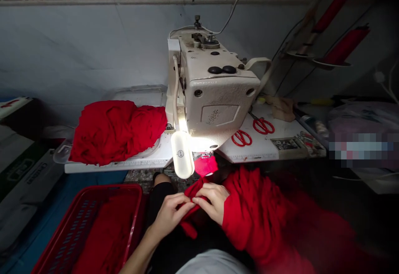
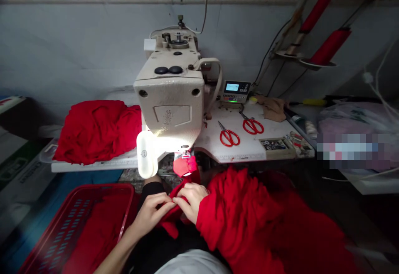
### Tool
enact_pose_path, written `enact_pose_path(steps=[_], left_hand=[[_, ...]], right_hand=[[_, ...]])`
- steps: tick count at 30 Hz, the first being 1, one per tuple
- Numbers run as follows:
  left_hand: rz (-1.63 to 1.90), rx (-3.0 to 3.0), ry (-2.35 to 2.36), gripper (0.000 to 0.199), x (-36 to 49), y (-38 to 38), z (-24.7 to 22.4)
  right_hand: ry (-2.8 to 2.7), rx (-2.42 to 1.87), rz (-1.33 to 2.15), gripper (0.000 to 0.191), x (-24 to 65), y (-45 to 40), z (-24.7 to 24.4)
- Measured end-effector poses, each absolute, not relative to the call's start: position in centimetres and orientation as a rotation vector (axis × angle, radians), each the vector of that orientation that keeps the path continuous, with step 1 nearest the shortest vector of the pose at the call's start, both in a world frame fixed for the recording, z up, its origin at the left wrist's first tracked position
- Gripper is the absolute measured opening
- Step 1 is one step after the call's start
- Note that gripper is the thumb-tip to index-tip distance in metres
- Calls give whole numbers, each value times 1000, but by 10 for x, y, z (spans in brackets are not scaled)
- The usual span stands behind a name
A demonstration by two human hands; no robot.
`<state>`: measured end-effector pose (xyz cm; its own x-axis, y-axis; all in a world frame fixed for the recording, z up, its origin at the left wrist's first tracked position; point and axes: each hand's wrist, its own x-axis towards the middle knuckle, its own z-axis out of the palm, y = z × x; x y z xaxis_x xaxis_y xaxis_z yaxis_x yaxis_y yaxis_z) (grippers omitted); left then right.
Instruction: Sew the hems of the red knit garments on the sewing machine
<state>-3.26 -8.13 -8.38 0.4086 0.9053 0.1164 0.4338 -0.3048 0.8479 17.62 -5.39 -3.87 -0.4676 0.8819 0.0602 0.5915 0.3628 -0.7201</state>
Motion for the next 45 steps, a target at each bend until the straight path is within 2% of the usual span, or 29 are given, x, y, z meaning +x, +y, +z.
enact_pose_path(steps=[3, 8, 10, 13, 17, 20, 23, 26, 29, 32, 36, 43, 45], left_hand=[[637, 2178, 1116, 26, -48, -70, -88], [554, 2415, 1444, 65, -51, -64, -119], [539, 2337, 1650, 72, -52, -62, -129], [614, 2158, 1884, 65, -60, -57, -130], [964, 1872, 1994, 52, -76, -55, -106], [1215, 1470, 1863, 40, -80, -59, -77], [1005, 1199, 1471, 23, -74, -67, -44], [496, 1111, 1019, 34, -61, -75, -14], [333, 1269, 815, 36, -42, -76, 5], [389, 1494, 801, 36, -25, -69, 7], [479, 1514, 943, 34, -19, -62, -7], [827, 1193, 1092, 27, -21, -65, -29], [919, 1159, 1063, 32, -21, -64, -28]], right_hand=[[-2132, -1362, 934, 8, 178, -62, -39], [-2008, -1174, 1013, 13, 182, -72, -18], [-1945, -1165, 1020, 17, 190, -68, -8], [-1849, -1178, 1015, 25, 209, -57, 2], [-1593, -1259, 1117, 32, 236, -38, 1], [-1411, -1346, 1154, 35, 254, -22, -7], [-1362, -1406, 1113, 38, 261, -10, -15], [-1523, -1389, 1014, 36, 247, -12, -24], [-1758, -1237, 1182, 39, 216, -30, -30], [-1961, -991, 1382, 44, 195, -45, -30], [-2027, -1057, 1358, 36, 203, -46, -26], [-1603, -1159, 1420, 33, 224, -38, -19], [-1531, -1189, 1452, 35, 223, -38, -17]])
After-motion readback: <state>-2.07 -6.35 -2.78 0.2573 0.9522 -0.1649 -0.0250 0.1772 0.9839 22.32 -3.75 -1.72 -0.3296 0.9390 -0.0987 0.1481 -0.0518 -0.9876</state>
